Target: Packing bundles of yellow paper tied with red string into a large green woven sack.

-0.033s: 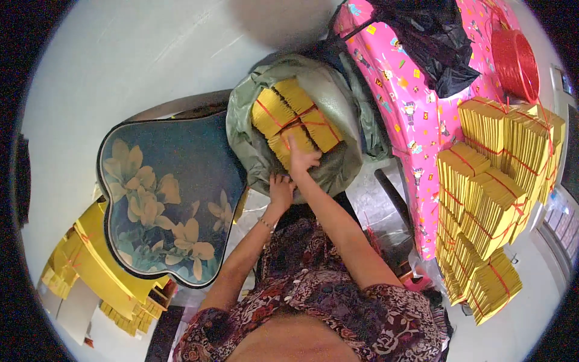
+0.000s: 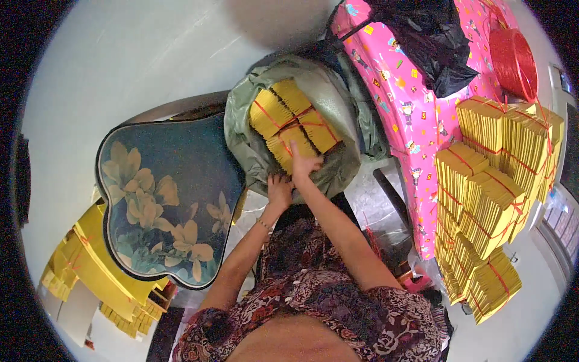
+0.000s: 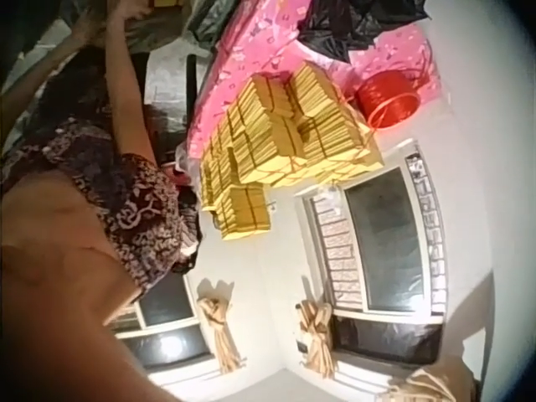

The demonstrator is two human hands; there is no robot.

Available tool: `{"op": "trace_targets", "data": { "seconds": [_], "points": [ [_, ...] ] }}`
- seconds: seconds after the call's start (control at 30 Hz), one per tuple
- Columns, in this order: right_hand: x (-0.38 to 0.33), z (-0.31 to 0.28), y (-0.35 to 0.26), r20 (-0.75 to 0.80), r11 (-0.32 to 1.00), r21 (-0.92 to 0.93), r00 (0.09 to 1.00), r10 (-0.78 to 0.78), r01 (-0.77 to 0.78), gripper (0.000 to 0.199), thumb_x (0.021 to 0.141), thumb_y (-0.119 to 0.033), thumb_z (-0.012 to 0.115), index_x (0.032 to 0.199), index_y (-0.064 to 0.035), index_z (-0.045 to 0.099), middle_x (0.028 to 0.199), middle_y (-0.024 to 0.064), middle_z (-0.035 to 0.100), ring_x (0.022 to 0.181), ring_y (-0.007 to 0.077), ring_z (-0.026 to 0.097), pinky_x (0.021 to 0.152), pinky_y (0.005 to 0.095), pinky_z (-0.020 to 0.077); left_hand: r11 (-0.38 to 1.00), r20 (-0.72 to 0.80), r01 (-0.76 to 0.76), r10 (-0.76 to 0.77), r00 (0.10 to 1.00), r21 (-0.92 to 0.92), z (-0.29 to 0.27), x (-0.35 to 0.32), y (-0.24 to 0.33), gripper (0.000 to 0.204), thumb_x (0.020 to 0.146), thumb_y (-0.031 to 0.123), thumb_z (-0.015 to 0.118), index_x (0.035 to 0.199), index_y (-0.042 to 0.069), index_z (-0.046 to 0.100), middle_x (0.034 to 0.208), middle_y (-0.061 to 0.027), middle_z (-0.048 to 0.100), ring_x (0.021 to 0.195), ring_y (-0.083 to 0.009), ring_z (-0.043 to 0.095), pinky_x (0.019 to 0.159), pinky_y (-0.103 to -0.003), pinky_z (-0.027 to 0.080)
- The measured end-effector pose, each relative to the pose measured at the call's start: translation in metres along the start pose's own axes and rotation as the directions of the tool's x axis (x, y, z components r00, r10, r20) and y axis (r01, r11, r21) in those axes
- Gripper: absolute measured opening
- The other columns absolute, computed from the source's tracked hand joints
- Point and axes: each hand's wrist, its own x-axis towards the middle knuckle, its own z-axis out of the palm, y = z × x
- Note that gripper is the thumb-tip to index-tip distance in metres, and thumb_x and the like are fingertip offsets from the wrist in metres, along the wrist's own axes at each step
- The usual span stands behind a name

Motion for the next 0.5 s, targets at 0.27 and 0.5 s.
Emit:
{"op": "trace_targets", "data": {
  "seconds": [0.27,0.5],
  "points": [
    [0.026,-0.035,0.001,0.795,0.812,0.387,0.605,-0.053,-0.437,0.059,0.073,-0.034,0.074,0.121,-0.0089,0.05,0.123,0.0039,0.051,0.114,0.0185,0.045,0.093,0.0344,0.0392,0.977,-0.215,-0.034,-0.013,0.977,-0.213,0.003,0.005,-0.008,0.014,0.068,0.008,0.059,0.08,0.01,0.067,0.093,-0.0099,0.059,0.104,-0.0283,0.047,0.099,-0.048,0.026],
    [0.023,0.012,-0.049,0.787,0.824,0.412,0.607,-0.107,-0.388,0.064,0.075,-0.04,0.071,0.126,-0.0114,0.046,0.12,0.0025,0.053,0.107,0.0186,0.051,0.088,0.0359,0.0426,0.985,-0.328,-0.107,0.057,0.943,-0.137,-0.018,0.01,-0.038,0.014,0.07,0.008,0.057,0.082,0.009,0.065,0.09,-0.0087,0.06,0.105,-0.0296,0.047,0.102,-0.049,0.024]
  ]
}}
